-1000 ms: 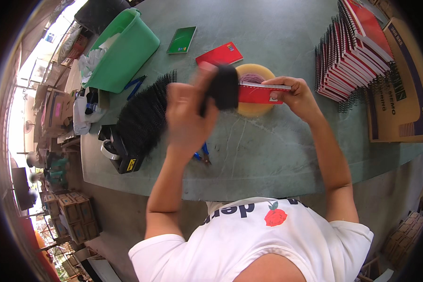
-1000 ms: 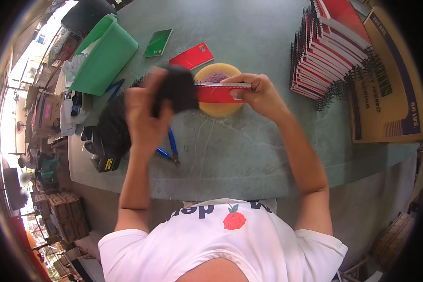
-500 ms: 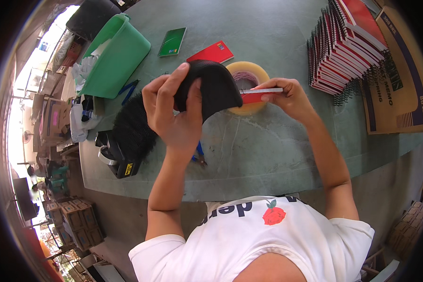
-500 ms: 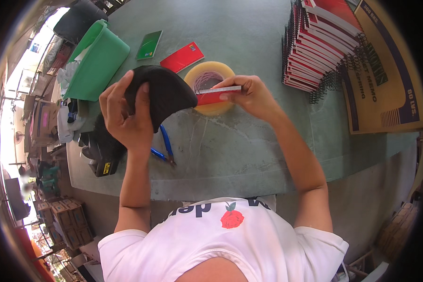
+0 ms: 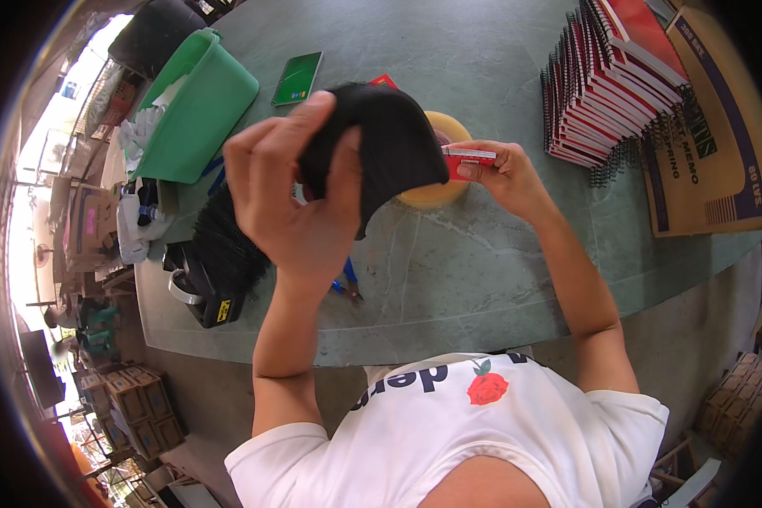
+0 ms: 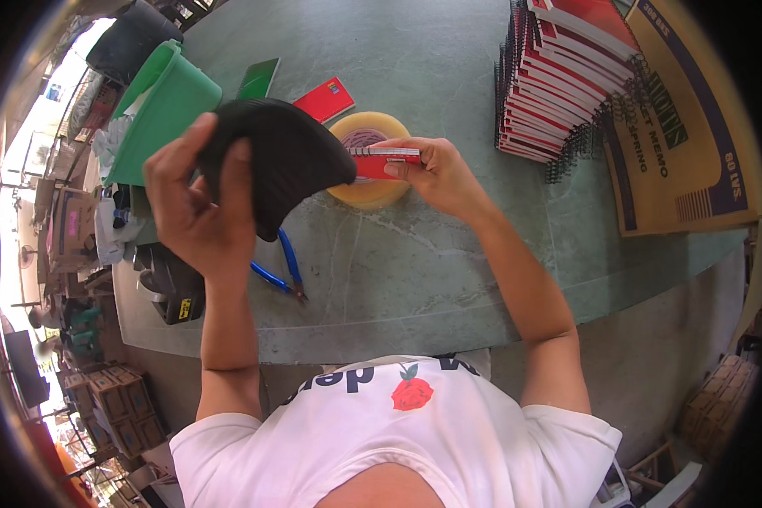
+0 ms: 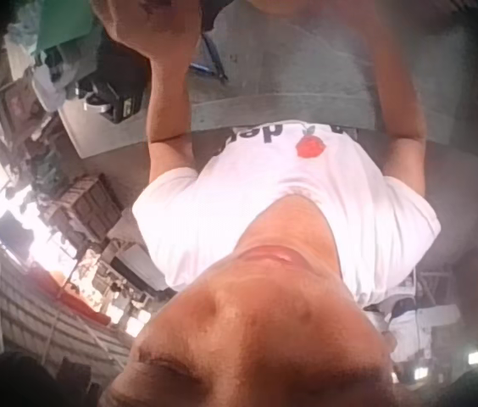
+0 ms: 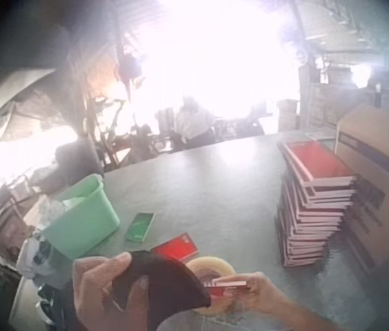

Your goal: The person manually inserts black spiral coils into the pre-punched holes of small notebooks, trims the coil ends with a pair of snips, stacks the finished red and green notebooks, and places them into a cardboard box.

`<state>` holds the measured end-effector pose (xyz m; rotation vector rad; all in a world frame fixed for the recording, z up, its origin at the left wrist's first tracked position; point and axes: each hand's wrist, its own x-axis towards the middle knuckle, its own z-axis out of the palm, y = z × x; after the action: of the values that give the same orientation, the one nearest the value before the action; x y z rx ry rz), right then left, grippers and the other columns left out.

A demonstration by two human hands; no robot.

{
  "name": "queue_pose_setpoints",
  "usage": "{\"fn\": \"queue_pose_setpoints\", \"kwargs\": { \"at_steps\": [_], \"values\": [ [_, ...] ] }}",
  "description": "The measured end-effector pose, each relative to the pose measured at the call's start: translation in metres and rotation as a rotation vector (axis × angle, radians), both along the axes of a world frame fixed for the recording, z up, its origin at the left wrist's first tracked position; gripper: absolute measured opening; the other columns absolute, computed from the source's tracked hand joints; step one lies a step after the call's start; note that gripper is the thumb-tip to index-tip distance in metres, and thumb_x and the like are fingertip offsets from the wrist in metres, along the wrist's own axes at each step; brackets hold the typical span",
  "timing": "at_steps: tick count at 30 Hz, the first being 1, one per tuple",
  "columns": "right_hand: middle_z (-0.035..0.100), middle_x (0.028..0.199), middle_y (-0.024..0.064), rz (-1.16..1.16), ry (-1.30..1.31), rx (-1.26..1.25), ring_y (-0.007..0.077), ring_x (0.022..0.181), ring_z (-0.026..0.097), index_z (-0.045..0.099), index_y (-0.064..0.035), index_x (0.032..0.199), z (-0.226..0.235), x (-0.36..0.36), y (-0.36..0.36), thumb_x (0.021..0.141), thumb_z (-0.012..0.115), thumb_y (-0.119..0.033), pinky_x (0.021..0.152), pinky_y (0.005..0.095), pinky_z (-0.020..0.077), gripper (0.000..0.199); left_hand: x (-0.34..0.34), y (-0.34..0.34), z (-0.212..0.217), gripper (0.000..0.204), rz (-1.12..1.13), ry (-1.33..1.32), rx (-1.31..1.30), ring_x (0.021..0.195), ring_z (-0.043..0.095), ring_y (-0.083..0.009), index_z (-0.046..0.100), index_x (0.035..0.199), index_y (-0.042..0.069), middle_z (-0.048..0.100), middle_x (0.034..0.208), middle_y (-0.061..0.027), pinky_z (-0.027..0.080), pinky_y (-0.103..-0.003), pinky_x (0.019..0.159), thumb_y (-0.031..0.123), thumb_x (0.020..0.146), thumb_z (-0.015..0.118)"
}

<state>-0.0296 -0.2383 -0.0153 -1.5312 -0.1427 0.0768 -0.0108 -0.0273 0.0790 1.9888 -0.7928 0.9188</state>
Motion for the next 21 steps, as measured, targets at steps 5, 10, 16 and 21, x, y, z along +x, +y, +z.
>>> {"fn": "queue_pose_setpoints", "kwargs": {
  "at_steps": [5,10,16,21],
  "values": [
    [0.066,0.098,0.0022,0.105,-0.097,0.026,0.0060,0.089,0.057,0.061,-0.0008,0.113,-0.001,-0.001,0.002,0.086,0.058,0.000,0.081,0.0224,0.0469,0.027,-0.016,-0.007,-0.040,0.036,-0.231,0.297,0.375,0.075,0.060,-0.0220,0.066,0.099,0.015,0.059,0.087,-0.0082,0.051,-0.035,0.062,0.001,0.066,0.072],
    [0.066,0.103,0.0037,0.188,-0.016,0.027,0.0069,0.093,0.058,0.060,0.0006,0.113,0.004,-0.005,0.002,0.084,0.059,0.004,0.085,0.0229,0.0471,0.029,0.002,-0.011,-0.021,0.034,-0.039,0.072,0.198,0.077,0.058,-0.0265,0.064,0.103,0.011,0.056,0.086,-0.0100,0.049,-0.037,0.068,0.001,0.071,0.068],
    [0.066,0.104,0.0049,0.095,-0.090,-0.041,0.0079,0.095,0.058,0.062,-0.0025,0.112,0.011,0.000,0.012,0.083,0.061,0.002,0.084,0.0246,0.0478,0.029,-0.053,-0.016,-0.091,0.035,-0.362,0.543,0.477,0.085,0.058,-0.0285,0.062,0.104,0.006,0.057,0.097,-0.0132,0.049,-0.037,0.074,0.012,0.072,0.074],
    [0.065,0.104,0.0065,-0.043,-0.117,-0.052,0.0101,0.095,0.059,0.064,-0.0018,0.107,0.006,-0.005,0.017,0.080,0.065,0.000,0.084,0.0244,0.0481,0.027,-0.028,-0.014,-0.053,0.040,-0.160,0.115,0.361,0.089,0.056,-0.0266,0.058,0.110,0.008,0.055,0.099,-0.0118,0.045,-0.038,0.074,0.014,0.073,0.071]
  ]
}}
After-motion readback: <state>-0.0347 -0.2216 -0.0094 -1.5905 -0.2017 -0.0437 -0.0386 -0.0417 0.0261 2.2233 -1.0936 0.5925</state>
